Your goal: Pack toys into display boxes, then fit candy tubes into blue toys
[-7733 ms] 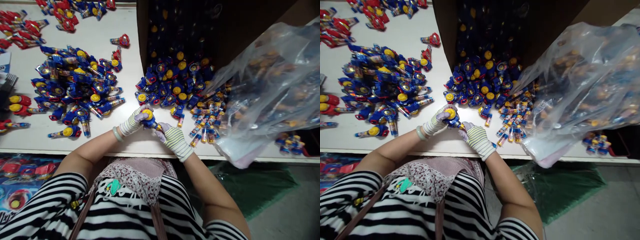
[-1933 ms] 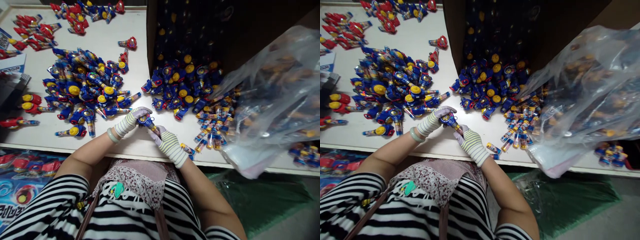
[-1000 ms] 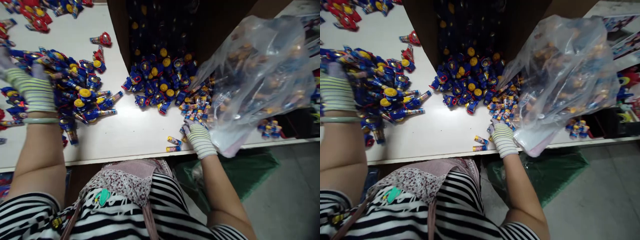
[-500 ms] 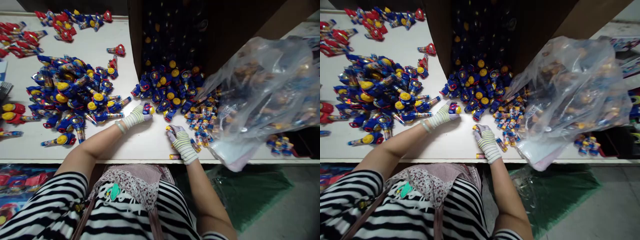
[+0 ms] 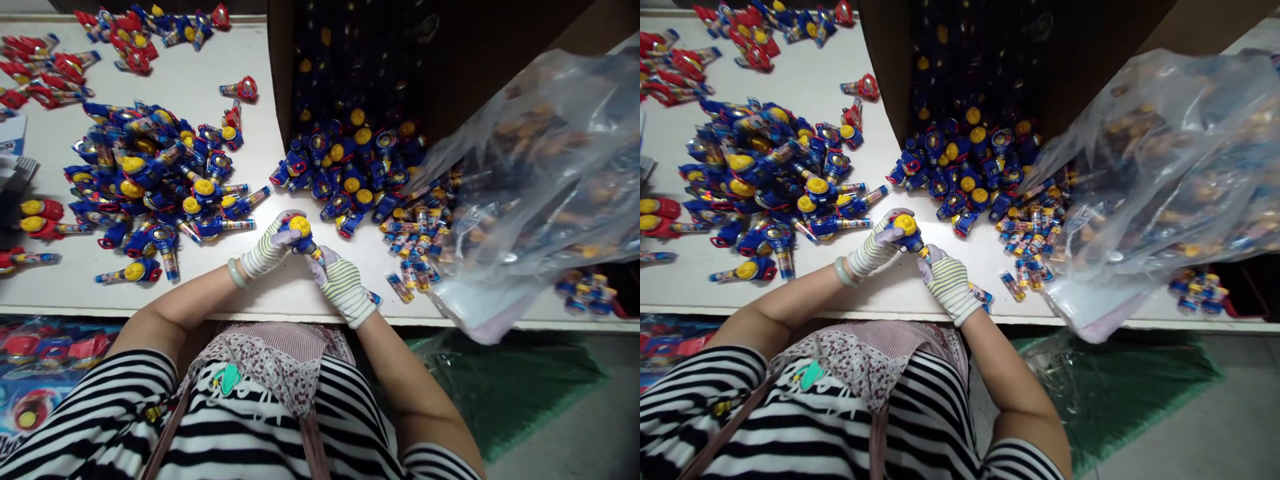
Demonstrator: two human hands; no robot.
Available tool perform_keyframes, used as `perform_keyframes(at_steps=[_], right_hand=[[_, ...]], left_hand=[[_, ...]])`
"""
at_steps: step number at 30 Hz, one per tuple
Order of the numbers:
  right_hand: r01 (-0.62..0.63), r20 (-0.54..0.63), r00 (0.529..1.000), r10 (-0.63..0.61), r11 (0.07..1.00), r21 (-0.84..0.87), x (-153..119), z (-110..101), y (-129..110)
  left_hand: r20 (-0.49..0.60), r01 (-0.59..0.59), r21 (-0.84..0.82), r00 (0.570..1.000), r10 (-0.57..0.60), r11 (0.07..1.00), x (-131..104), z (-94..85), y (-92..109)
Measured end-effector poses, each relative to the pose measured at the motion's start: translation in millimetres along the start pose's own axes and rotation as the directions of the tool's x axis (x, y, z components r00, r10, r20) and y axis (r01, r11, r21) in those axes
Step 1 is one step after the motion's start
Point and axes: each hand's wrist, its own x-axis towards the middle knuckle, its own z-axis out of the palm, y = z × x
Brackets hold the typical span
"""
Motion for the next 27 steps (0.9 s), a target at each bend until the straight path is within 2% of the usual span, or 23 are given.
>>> perform_keyframes(at_steps=[2,3,4,6,7,8,9,11,13,16,20,22,23,24,25,27], right_hand=[[0.022,0.023,0.999,-0.027,0.979,0.205,-2.8,3.6,5.2],[0.028,0.097,0.993,-0.066,0.935,0.354,-4.7,6.6,7.9],[0.005,0.200,0.972,-0.123,0.862,0.507,-6.6,10.5,10.1],[-0.124,0.382,0.892,-0.243,0.680,0.722,-9.7,20.1,11.9],[-0.185,0.419,0.869,-0.262,0.614,0.768,-10.1,25.1,11.3],[-0.206,0.412,0.878,-0.243,0.585,0.785,-9.6,29.3,10.0],[-0.182,0.355,0.916,-0.189,0.594,0.784,-8.2,32.3,8.2],[-0.064,0.167,0.983,-0.079,0.699,0.712,-3.7,32.8,4.1],[0.030,0.043,0.997,-0.065,0.832,0.554,0.3,26.3,-0.1],[0.053,0.058,0.996,-0.074,0.950,0.307,2.9,10.2,-7.0],[0.024,0.059,0.998,-0.028,0.997,0.074,4.9,-3.2,-13.2],[0.013,0.026,1.000,-0.016,0.995,0.101,5.2,-0.8,-12.8],[0.012,0.020,1.000,-0.016,0.981,0.193,4.5,2.8,-12.1],[0.007,0.034,0.999,-0.020,0.941,0.339,3.4,7.8,-11.5],[-0.012,0.080,0.996,-0.034,0.857,0.515,1.8,13.5,-11.1],[-0.124,0.232,0.967,-0.108,0.595,0.794,-1.1,24.3,-11.6]], left_hand=[[0.034,0.013,0.029,0.999,-0.014,0.999,-4.1,-0.1,2.2],[0.084,0.032,0.075,0.996,-0.039,0.997,-6.3,-0.8,5.1],[0.152,0.051,0.137,0.986,-0.072,0.989,-8.4,-1.8,8.9],[0.273,0.074,0.272,0.950,-0.151,0.959,-11.5,-3.6,16.6],[0.289,0.077,0.311,0.942,-0.172,0.947,-12.4,-4.0,19.3],[0.264,0.072,0.316,0.951,-0.161,0.946,-12.9,-3.8,20.7],[0.204,0.058,0.288,0.971,-0.121,0.956,-13.2,-3.2,20.7],[0.046,0.010,0.181,0.999,-0.019,0.983,-13.9,-0.7,17.2],[-0.054,-0.027,0.069,0.998,0.031,0.997,-15.8,3.1,11.1],[-0.119,-0.055,-0.039,0.992,0.050,0.998,-19.9,10.3,2.4],[-0.219,-0.149,-0.066,0.967,0.131,0.987,-23.2,21.9,-2.9],[-0.223,-0.207,-0.045,0.956,0.192,0.977,-24.4,27.2,-1.9],[-0.205,-0.227,-0.040,0.955,0.215,0.973,-25.1,29.1,-0.4],[-0.175,-0.236,-0.040,0.958,0.226,0.971,-25.8,30.2,1.7],[-0.132,-0.230,-0.045,0.966,0.222,0.972,-26.4,30.3,4.2],[-0.029,-0.185,-0.041,0.983,0.184,0.982,-26.3,27.7,9.3]])
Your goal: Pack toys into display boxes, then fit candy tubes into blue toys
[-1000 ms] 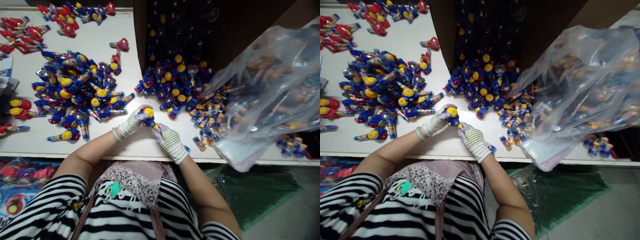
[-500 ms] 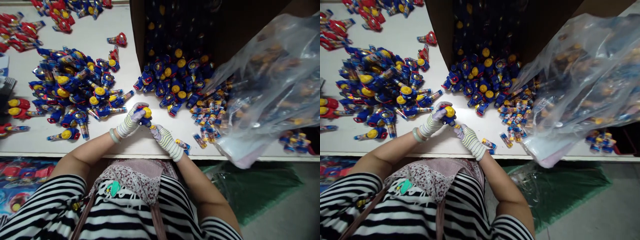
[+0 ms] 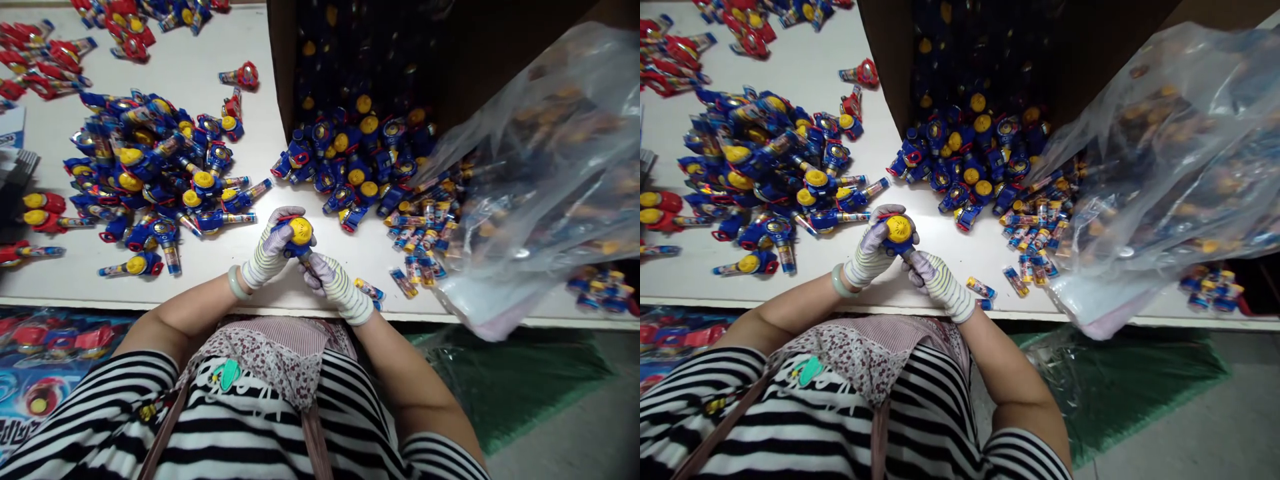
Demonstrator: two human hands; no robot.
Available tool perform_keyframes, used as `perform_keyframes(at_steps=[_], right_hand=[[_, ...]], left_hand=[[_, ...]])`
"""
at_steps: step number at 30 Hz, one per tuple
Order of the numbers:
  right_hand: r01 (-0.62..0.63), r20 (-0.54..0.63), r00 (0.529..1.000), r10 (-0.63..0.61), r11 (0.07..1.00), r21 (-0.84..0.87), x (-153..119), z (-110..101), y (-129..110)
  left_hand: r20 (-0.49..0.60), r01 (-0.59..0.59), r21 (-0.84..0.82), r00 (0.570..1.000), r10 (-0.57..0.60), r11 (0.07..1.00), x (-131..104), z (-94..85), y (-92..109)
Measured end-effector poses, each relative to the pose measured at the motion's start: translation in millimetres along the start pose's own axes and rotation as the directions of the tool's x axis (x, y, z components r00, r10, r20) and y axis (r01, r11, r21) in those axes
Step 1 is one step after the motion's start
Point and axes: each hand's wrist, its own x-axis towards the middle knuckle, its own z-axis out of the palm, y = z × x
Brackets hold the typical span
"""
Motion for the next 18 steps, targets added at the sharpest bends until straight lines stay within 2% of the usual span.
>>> perform_keyframes(at_steps=[1,2,3,6,7,8,10,12,13,14,16,18], right_hand=[[-0.038,0.067,0.997,0.029,0.989,0.143,0.2,2.7,2.7],[-0.064,0.089,0.995,0.045,0.974,0.216,0.5,4.3,3.8],[-0.060,0.060,0.997,0.048,0.975,0.215,1.1,4.6,3.6],[0.006,-0.194,0.981,-0.014,0.999,-0.041,1.4,0.5,-0.3],[0.010,-0.234,0.972,-0.033,0.995,-0.100,0.8,-0.4,-0.5],[0.009,-0.223,0.974,-0.029,0.996,-0.088,-0.2,0.0,0.6],[-0.016,-0.061,0.998,0.025,0.989,0.144,-1.6,4.9,6.9],[-0.101,0.168,0.985,0.031,0.901,0.423,-0.4,12.7,14.5],[-0.136,0.226,0.974,0.025,0.859,0.494,1.6,15.9,16.8],[-0.139,0.222,0.975,0.027,0.851,0.506,4.3,17.6,17.3],[-0.066,0.065,0.997,0.046,0.935,0.348,9.7,15.6,12.0],[-0.009,-0.187,0.982,0.013,1.000,0.020,11.6,8.6,1.8]], left_hand=[[0.040,0.036,0.019,0.998,-0.037,0.999,1.3,-2.2,1.8],[0.053,0.069,0.046,0.996,-0.072,0.996,3.1,-4.7,2.7],[0.034,0.095,0.075,0.995,-0.098,0.993,5.2,-7.0,2.6],[-0.134,0.104,0.114,0.987,-0.088,0.988,9.9,-9.8,-1.4],[-0.173,0.096,0.102,0.982,-0.077,0.990,10.3,-9.2,-2.9],[-0.182,0.091,0.078,0.980,-0.076,0.993,10.0,-8.1,-3.6],[-0.114,0.097,0.014,0.989,-0.094,0.995,8.3,-6.5,-2.3],[0.003,0.110,-0.023,0.994,-0.110,0.994,7.3,-7.5,2.3],[0.043,0.118,-0.015,0.992,-0.117,0.993,7.7,-9.2,4.9],[0.054,0.118,0.015,0.991,-0.119,0.993,8.7,-11.5,7.0],[-0.021,0.090,0.102,0.996,-0.088,0.991,11.6,-16.0,8.7],[-0.140,0.066,0.154,0.989,-0.044,0.986,13.5,-17.6,6.2]])
